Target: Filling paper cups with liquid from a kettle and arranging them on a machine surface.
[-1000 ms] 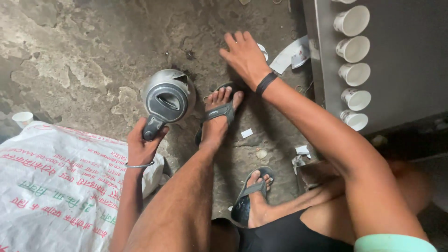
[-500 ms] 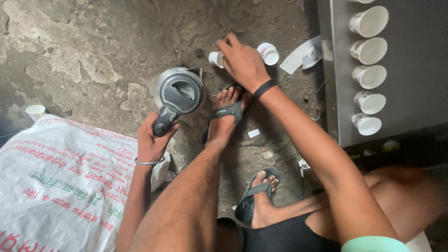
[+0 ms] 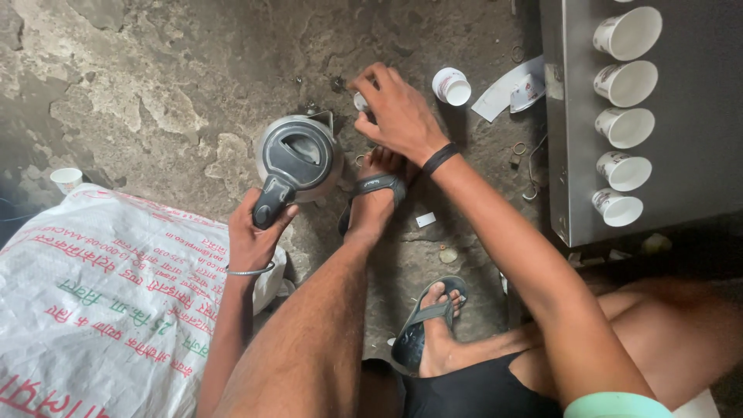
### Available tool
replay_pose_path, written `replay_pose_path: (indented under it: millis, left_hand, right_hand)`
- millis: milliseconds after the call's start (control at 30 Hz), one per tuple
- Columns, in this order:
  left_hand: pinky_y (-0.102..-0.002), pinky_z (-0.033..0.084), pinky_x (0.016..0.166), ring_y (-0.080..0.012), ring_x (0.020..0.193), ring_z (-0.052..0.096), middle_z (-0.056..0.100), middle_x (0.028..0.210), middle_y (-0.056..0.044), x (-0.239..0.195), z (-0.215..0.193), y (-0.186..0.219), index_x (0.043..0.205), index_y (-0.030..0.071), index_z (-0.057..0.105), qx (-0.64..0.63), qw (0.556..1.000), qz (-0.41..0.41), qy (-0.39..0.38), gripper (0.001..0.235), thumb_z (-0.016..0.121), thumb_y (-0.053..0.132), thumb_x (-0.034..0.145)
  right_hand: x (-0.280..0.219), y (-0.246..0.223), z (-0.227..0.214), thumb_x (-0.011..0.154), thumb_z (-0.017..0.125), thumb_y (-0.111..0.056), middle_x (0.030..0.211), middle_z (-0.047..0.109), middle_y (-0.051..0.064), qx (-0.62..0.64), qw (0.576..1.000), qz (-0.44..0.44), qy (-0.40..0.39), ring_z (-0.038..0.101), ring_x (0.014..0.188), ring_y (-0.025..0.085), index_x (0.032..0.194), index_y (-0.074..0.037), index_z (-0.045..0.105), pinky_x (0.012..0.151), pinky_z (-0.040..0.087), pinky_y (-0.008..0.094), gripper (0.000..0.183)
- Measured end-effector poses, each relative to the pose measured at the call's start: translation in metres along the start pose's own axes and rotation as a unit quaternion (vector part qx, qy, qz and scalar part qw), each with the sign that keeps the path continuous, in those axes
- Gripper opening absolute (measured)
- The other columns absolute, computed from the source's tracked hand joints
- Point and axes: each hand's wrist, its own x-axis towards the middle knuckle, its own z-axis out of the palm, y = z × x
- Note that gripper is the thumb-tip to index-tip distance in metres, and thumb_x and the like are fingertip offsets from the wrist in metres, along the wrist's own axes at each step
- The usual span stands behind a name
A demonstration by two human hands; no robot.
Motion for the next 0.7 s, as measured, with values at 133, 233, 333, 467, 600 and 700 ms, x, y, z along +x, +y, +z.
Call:
replay_pose_path:
  millis: [133, 233, 333, 467, 600, 700]
  left_hand:
    - [-0.031, 0.042, 0.063, -0.0134, 0.069, 0.048, 0.053, 0.073, -0.003, 0.000, -0.001, 0.002, 0.093, 0.003, 0.064, 0.011, 1.000, -0.004, -0.003, 0.030, 0.084, 0.025, 0.087]
    - [-0.031, 0.043, 0.064, -0.0131, 0.070, 0.050, 0.054, 0.074, -0.003, 0.001, 0.000, 0.002, 0.095, 0.003, 0.065, 0.006, 1.000, 0.002, 0.003, 0.030, 0.084, 0.025, 0.086]
    - [-0.031, 0.043, 0.064, -0.0138, 0.069, 0.050, 0.055, 0.073, -0.003, -0.001, 0.000, 0.001, 0.094, 0.003, 0.064, 0.017, 1.000, 0.005, 0.002, 0.031, 0.084, 0.026, 0.086]
    - [-0.031, 0.043, 0.064, -0.0143, 0.069, 0.048, 0.054, 0.074, -0.005, 0.002, 0.001, 0.003, 0.093, 0.002, 0.063, 0.019, 1.000, 0.013, 0.012, 0.033, 0.085, 0.025, 0.086]
    - [-0.030, 0.042, 0.063, -0.0132, 0.068, 0.048, 0.054, 0.072, -0.004, -0.001, 0.001, -0.003, 0.092, 0.003, 0.063, 0.007, 1.000, 0.003, 0.017, 0.031, 0.084, 0.024, 0.086]
    - [-0.031, 0.041, 0.064, -0.0145, 0.069, 0.046, 0.051, 0.071, -0.005, 0.000, 0.001, -0.007, 0.090, 0.001, 0.060, 0.010, 1.000, -0.004, 0.010, 0.035, 0.086, 0.024, 0.086]
  right_hand:
    - [-0.005, 0.005, 0.006, 0.087, 0.070, -0.014, 0.120, 0.056, 0.011, -0.014, 1.000, -0.002, -0.006, 0.060, 0.112, 0.033, 0.125, -0.007, 0.061, 0.088, 0.055, 0.043, 0.040]
    - [-0.007, 0.012, 0.009, 0.094, 0.062, -0.003, 0.127, 0.058, 0.011, -0.100, 0.994, -0.006, -0.039, 0.061, 0.111, 0.028, 0.130, -0.011, 0.061, 0.090, 0.055, 0.040, 0.037]
    - [-0.002, 0.002, -0.003, 0.095, 0.061, -0.007, 0.125, 0.060, 0.008, -0.127, 0.991, -0.040, -0.028, 0.061, 0.113, 0.026, 0.125, -0.011, 0.061, 0.098, 0.051, 0.040, 0.031]
    - [-0.003, 0.015, 0.014, 0.093, 0.062, -0.015, 0.126, 0.059, 0.008, -0.279, 0.952, -0.124, -0.017, 0.059, 0.114, 0.022, 0.129, -0.015, 0.061, 0.110, 0.041, 0.044, 0.036]
    - [-0.012, 0.016, 0.010, 0.095, 0.070, -0.011, 0.139, 0.056, 0.005, -0.229, 0.969, -0.091, 0.007, 0.055, 0.120, 0.020, 0.143, -0.016, 0.058, 0.108, 0.039, 0.041, 0.050]
    - [-0.007, 0.002, -0.018, 0.083, 0.084, -0.023, 0.137, 0.052, 0.011, -0.122, 0.989, -0.033, 0.079, 0.053, 0.123, 0.030, 0.145, -0.011, 0.055, 0.102, 0.039, 0.046, 0.069]
